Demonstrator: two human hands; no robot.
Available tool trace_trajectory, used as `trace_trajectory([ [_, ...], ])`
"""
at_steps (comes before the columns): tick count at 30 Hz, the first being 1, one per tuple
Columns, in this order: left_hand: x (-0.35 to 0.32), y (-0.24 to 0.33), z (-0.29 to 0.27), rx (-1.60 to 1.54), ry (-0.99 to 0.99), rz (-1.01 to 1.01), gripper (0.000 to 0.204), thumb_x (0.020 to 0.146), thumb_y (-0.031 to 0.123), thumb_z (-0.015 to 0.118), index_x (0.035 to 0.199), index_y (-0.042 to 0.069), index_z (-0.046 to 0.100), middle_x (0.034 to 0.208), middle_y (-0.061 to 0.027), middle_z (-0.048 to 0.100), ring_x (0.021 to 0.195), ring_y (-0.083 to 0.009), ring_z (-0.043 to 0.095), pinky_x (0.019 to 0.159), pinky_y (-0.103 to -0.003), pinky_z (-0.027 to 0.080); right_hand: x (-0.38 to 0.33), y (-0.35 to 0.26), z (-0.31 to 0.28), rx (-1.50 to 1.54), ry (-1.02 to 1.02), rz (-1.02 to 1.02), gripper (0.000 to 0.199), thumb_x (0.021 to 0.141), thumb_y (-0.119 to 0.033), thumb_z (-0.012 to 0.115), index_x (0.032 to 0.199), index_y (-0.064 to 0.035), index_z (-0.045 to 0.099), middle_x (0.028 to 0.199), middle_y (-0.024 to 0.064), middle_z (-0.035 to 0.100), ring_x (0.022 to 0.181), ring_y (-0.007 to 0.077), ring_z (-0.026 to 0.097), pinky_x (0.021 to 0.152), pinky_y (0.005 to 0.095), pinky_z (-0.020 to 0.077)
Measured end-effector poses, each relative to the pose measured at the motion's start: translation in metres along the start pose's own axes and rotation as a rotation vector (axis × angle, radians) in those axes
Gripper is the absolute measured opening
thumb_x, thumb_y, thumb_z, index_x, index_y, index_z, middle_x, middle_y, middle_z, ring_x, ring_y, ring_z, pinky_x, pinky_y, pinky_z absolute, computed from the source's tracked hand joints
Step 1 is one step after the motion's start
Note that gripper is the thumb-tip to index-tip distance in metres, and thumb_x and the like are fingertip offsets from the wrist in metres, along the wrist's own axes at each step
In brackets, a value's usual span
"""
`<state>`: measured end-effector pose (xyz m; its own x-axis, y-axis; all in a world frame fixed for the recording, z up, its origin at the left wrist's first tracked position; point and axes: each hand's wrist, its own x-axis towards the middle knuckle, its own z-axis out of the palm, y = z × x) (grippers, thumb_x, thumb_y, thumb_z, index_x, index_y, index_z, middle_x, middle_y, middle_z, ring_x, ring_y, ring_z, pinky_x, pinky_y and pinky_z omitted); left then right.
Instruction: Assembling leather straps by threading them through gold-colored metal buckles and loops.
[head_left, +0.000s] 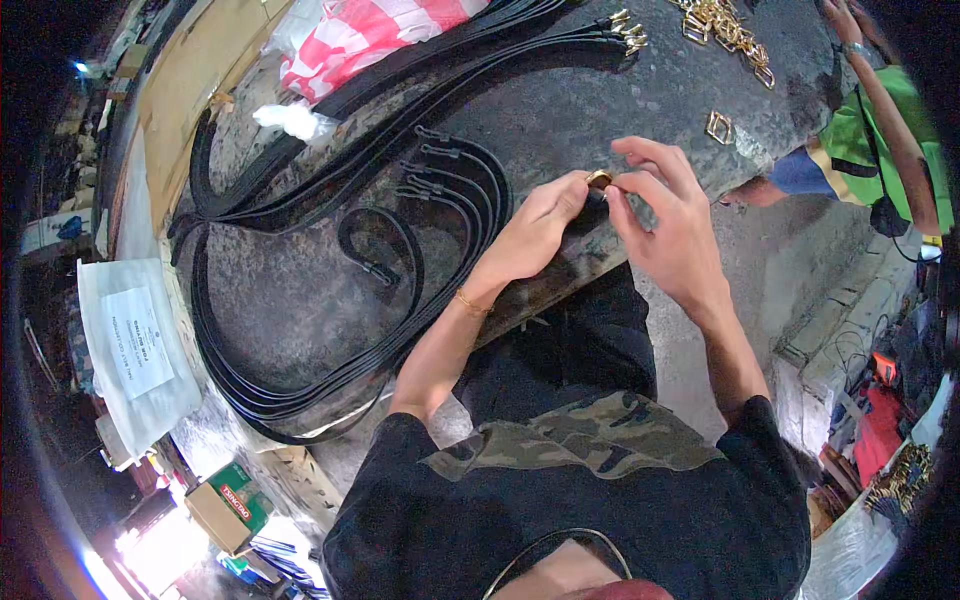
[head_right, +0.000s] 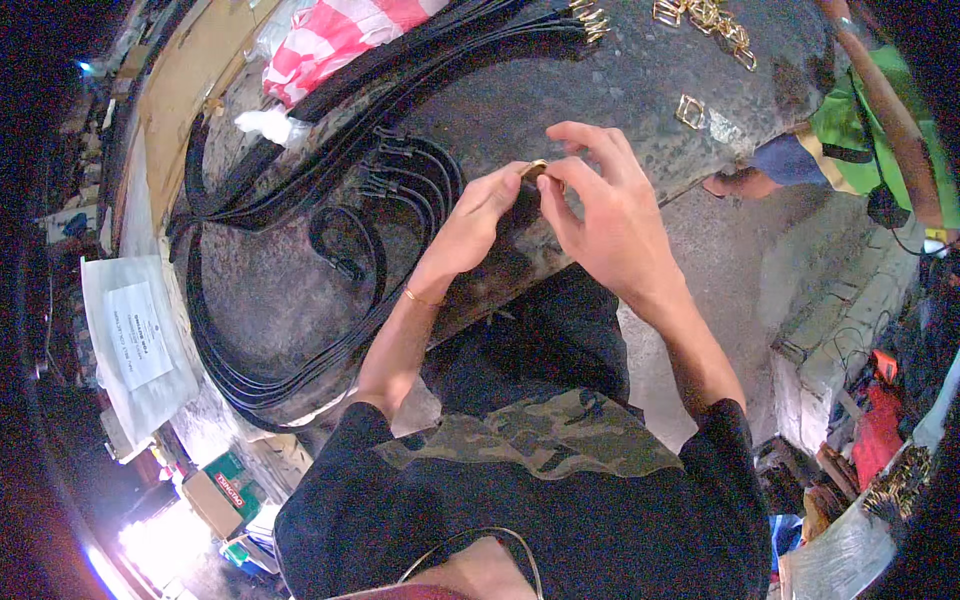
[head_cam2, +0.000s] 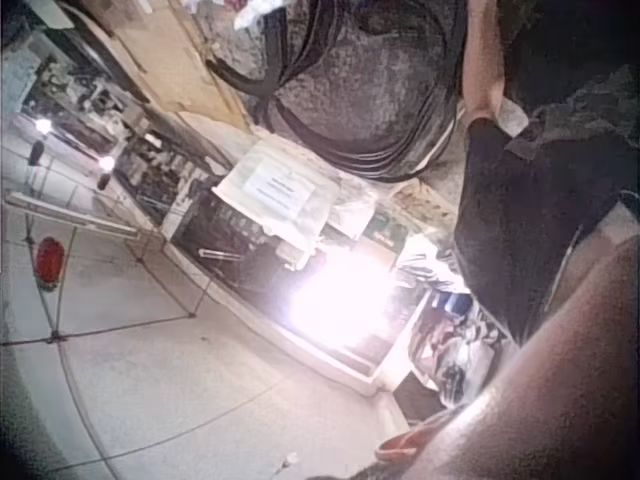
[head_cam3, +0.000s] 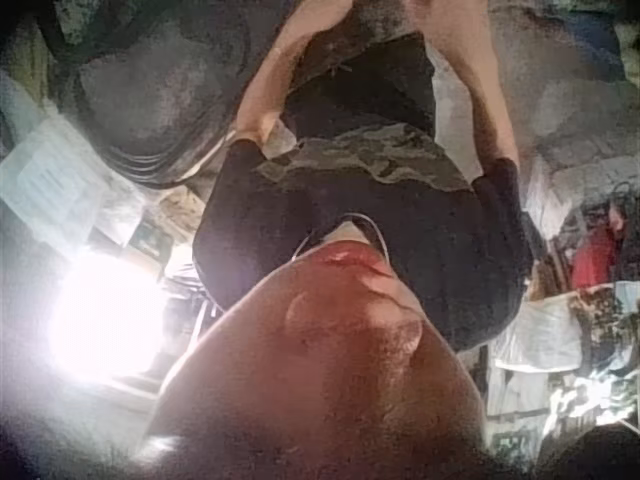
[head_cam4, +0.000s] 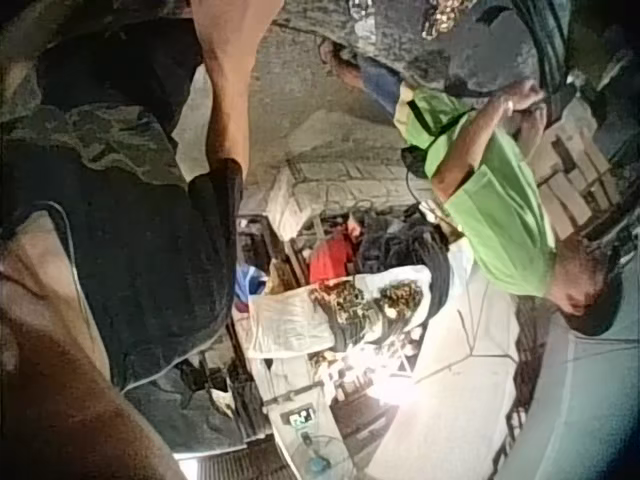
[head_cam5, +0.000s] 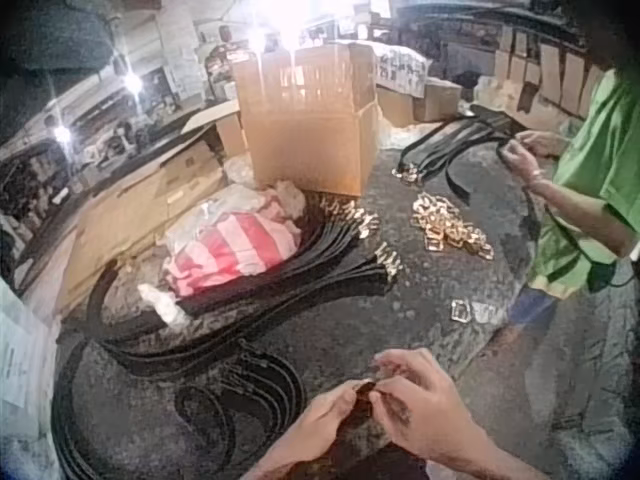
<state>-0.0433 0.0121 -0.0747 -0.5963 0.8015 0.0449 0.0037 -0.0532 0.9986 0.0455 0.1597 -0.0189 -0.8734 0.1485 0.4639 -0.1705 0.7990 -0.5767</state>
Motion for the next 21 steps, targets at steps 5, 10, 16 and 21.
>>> trace_trajectory([
  [5, 0.002, -0.003, -0.008, -0.199, 0.036, -0.197, 0.037, 0.100, 0.025, 0.045, 0.108, -0.006, 0.063, 0.095, -0.0019, 0.065, 0.091, -0.0086, 0.053, 0.086, -0.026, 0.042, -0.007, -0.006, 0.012, -0.053, 0.000, -0.005, 0.011, 0.079, -0.003, 0.066, 0.088, 0.0000, 0.061, 0.109, 0.0140, 0.059, 0.094, 0.0329, 0.057, 0.079, 0.0403, 0.0497],
  [10, 0.004, 0.005, -0.018, -0.316, -0.020, -0.330, 0.030, 0.098, 0.021, 0.050, 0.105, -0.003, 0.067, 0.096, -0.0012, 0.065, 0.088, -0.0070, 0.055, 0.083, -0.025, 0.043, -0.010, -0.014, 0.017, -0.038, 0.034, 0.011, 0.011, 0.079, -0.002, 0.066, 0.089, 0.0006, 0.062, 0.109, 0.0151, 0.059, 0.095, 0.0313, 0.058, 0.080, 0.0383, 0.0505],
  [16, 0.014, 0.002, -0.025, -0.637, -0.228, -0.448, 0.028, 0.094, 0.022, 0.057, 0.111, 0.001, 0.061, 0.092, -0.0007, 0.063, 0.069, -0.0044, 0.054, 0.060, -0.019, 0.043, -0.016, -0.008, 0.029, 0.234, 0.135, 0.223, 0.007, 0.082, 0.003, 0.064, 0.089, 0.0027, 0.063, 0.112, 0.0153, 0.056, 0.094, 0.0268, 0.060, 0.079, 0.0354, 0.0506],
  [21, 0.020, -0.004, -0.027, -0.748, -0.292, -0.436, 0.021, 0.096, 0.016, 0.054, 0.105, -0.001, 0.060, 0.093, -0.0040, 0.064, 0.085, -0.0125, 0.063, 0.074, -0.026, 0.050, -0.017, -0.003, 0.034, 0.138, 0.203, 0.261, 0.008, 0.088, -0.002, 0.060, 0.090, 0.0051, 0.062, 0.114, 0.0156, 0.056, 0.092, 0.0233, 0.062, 0.073, 0.0326, 0.0535],
])
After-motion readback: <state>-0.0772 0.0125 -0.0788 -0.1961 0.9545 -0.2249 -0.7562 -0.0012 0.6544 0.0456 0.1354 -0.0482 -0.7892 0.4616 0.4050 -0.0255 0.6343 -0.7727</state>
